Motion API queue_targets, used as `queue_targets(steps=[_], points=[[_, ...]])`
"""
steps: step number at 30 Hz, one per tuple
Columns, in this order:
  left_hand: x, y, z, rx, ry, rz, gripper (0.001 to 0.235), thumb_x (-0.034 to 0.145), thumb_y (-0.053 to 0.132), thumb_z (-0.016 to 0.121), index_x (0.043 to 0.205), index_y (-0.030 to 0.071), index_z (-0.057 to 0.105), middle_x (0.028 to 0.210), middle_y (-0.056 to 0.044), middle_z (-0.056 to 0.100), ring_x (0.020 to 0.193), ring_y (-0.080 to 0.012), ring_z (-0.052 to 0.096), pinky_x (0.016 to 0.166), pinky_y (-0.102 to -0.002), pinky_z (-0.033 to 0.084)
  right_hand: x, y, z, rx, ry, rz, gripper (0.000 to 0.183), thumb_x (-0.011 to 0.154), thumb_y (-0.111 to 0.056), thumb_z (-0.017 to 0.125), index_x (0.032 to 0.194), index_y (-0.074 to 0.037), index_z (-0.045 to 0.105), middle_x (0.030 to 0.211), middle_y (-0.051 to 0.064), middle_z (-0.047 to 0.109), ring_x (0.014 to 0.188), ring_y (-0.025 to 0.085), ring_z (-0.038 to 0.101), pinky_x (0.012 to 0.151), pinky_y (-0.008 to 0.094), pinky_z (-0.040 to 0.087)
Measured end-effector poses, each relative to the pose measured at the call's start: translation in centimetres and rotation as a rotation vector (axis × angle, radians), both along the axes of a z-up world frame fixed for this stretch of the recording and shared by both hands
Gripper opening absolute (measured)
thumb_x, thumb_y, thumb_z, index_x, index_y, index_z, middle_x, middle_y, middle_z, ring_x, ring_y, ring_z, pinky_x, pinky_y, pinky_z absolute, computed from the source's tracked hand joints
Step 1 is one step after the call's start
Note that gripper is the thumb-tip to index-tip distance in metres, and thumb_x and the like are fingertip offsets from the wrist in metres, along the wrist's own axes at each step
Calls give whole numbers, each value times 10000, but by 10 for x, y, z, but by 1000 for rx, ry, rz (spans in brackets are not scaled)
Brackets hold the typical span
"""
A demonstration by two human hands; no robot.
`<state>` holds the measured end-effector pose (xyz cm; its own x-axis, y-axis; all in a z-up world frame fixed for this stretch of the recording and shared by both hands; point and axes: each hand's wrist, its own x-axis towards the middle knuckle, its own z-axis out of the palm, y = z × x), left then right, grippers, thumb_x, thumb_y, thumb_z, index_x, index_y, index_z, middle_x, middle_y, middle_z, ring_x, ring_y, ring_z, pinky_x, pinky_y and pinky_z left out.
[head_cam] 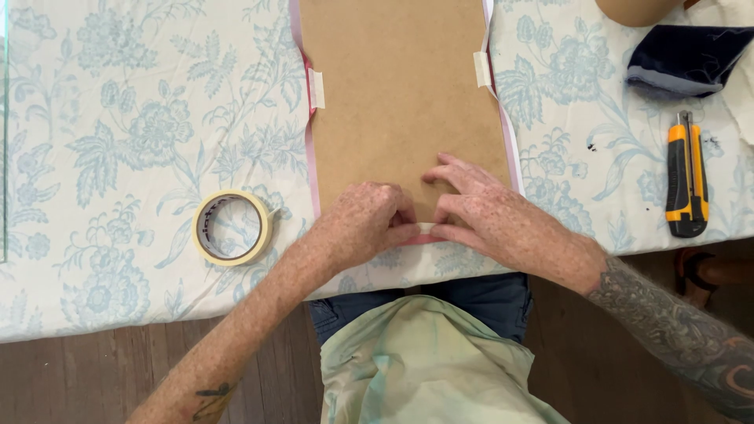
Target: Taping fabric to a board and trimming the excess material with scissors
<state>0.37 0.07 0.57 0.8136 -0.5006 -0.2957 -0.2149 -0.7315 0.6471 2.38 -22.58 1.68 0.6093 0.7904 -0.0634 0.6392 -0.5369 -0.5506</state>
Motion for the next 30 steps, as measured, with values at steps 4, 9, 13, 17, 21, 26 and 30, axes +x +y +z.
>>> queue_targets(steps=[4,9,13,17,21,26,30], points=[[2,-2,1,20,53,4,130,898,255,728,918,139,783,847,-71,737,915,-277,747,818,-423,602,-1,3,2,-48,38,-30,254,950,-336,712,906,-86,692,1413,121,529,1510,384,360,1204,525,329],[4,-5,1,54,46,-17,160,928,234,688,907,96,766,849,-103,724,919,-304,744,829,-427,598,3,6,5,-135,43,-44,229,948,-311,714,898,-88,700,1375,83,540,1517,343,365,1153,519,407],[7,-9,-9,93,38,-29,179,935,264,678,874,112,749,850,-99,721,931,-303,744,820,-425,601,7,4,6,-207,12,-49,202,903,-310,753,851,-117,721,1335,39,548,1501,291,396,1106,491,470],[10,-10,-8,127,57,-35,213,940,295,672,841,124,752,838,-87,722,920,-295,746,822,-422,603,6,6,1,-224,4,-60,199,912,-302,743,839,-122,699,1304,11,531,1489,254,386,1061,461,509],[13,-12,-14,152,8,-76,236,946,263,651,848,67,736,863,-143,728,946,-356,741,825,-466,610,7,8,7,-260,6,-50,213,922,-329,724,859,-126,705,1304,17,520,1479,265,385,976,498,567],[15,-16,-14,213,22,-88,259,925,292,644,818,72,731,879,-127,737,953,-349,742,813,-472,616,8,12,14,-329,2,-52,223,921,-355,724,831,-152,706,1269,-15,524,1458,225,395,904,501,601],[18,-18,-9,240,18,-108,240,914,295,666,813,90,741,864,-110,740,933,-329,749,800,-456,623,8,17,22,-382,-5,-56,225,921,-375,720,835,-168,712,1268,-27,519,1454,207,390,896,498,608]])
